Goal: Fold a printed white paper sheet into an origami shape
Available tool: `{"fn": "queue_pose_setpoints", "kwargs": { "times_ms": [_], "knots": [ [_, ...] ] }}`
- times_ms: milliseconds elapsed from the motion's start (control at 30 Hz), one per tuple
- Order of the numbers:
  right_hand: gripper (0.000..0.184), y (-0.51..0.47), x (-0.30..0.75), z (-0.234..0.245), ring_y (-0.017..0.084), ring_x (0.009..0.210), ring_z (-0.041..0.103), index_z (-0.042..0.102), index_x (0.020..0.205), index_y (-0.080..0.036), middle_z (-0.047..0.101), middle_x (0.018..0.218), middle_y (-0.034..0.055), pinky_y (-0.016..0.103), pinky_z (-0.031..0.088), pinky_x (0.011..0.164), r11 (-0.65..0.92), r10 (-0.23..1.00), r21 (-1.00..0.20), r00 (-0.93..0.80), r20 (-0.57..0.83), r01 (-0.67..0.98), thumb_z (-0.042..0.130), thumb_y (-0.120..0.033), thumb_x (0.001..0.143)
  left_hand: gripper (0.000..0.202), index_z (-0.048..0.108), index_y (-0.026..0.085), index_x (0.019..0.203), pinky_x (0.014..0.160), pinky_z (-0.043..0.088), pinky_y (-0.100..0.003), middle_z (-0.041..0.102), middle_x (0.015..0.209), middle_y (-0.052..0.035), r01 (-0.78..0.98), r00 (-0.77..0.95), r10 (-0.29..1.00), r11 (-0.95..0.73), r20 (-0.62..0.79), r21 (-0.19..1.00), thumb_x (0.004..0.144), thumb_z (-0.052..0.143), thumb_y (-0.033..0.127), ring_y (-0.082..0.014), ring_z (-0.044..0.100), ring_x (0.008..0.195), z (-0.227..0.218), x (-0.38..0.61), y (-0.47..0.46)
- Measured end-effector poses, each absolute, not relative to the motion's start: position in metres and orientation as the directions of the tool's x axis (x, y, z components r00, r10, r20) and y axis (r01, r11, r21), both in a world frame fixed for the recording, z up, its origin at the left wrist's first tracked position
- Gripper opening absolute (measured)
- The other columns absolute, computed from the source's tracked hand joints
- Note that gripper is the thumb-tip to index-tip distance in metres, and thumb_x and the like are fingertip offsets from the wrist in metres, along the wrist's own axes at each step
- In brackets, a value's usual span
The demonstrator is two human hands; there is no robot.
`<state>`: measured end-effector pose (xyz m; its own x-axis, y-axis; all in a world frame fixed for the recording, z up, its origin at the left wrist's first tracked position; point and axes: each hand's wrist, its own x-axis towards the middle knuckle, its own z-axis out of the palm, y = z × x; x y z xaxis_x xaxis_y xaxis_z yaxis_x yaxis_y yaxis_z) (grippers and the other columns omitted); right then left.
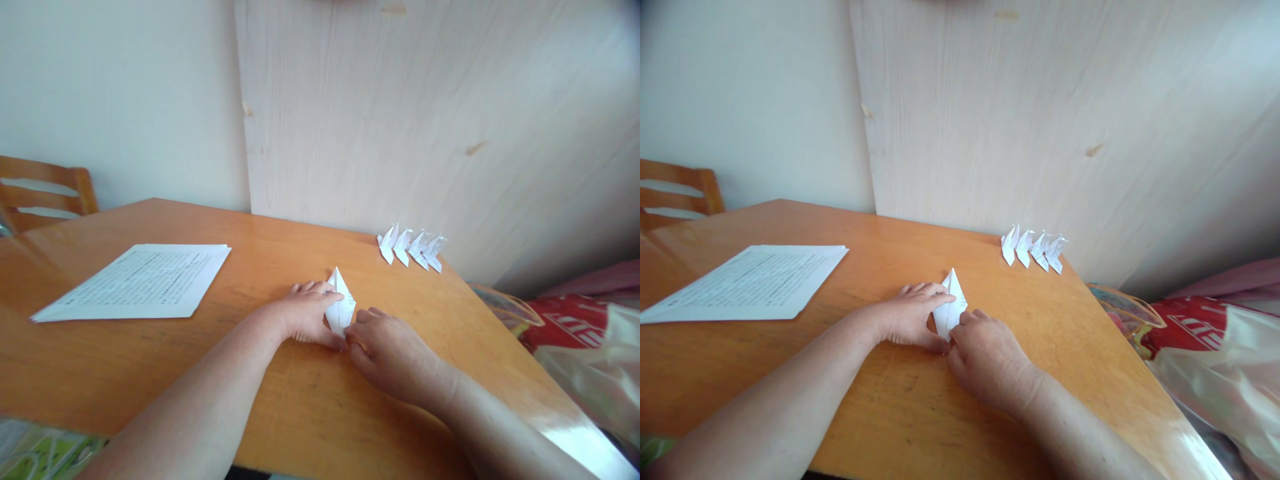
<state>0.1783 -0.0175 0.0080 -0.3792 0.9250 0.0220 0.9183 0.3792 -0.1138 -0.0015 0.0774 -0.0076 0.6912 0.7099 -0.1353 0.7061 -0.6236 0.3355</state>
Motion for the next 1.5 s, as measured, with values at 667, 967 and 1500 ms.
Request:
{"fn": "queue_pose_setpoints", "kwargs": {
  "times_ms": [667,967,1500],
  "knots": [
    [0.023,-0.034,0.168,0.016,0.021,0.082,0.06,0.07,0.091,-0.017,0.069,0.093,0.0097,0.033,0.039,0.072,0.379,0.92,-0.076,-0.385,-0.077,0.922,0.048,-0.022,0.091,0.11,0.034,0.037,0.154,0.121,0.018,-0.054,0.024,0.166,-0.0046,0.701,0.707,0.679,-0.637,-0.199,0.319,0.058,0.07,0.074,-0.0372,0.022,0.15,0.001,-0.004,0.076],
    [0.019,-0.038,0.169,0.02,0.023,0.083,0.063,0.071,0.086,-0.019,0.071,0.091,0.009,0.033,0.041,0.072,0.444,0.888,-0.132,-0.455,-0.067,0.886,0.053,-0.018,0.085,0.115,0.032,0.039,0.155,0.12,0.019,-0.055,0.026,0.166,-0.0048,0.689,0.713,0.682,-0.64,-0.162,0.341,0.054,0.076,0.072,-0.0392,0.024,0.149,-0.01,-0.005,0.081],
    [0.009,0.029,0.186,-0.032,0.015,0.079,0.059,0.061,0.093,-0.018,0.064,0.088,0.0023,0.025,0.043,0.071,0.428,0.897,-0.525,-0.273,0.349,0.736,0.057,-0.013,0.087,0.11,0.038,0.032,0.151,0.117,0.027,-0.055,0.037,0.159,-0.0111,0.668,0.729,0.677,-0.669,-0.105,0.325,0.056,0.074,0.074,-0.0394,0.032,0.145,-0.004,-0.005,0.079]
  ]
}}
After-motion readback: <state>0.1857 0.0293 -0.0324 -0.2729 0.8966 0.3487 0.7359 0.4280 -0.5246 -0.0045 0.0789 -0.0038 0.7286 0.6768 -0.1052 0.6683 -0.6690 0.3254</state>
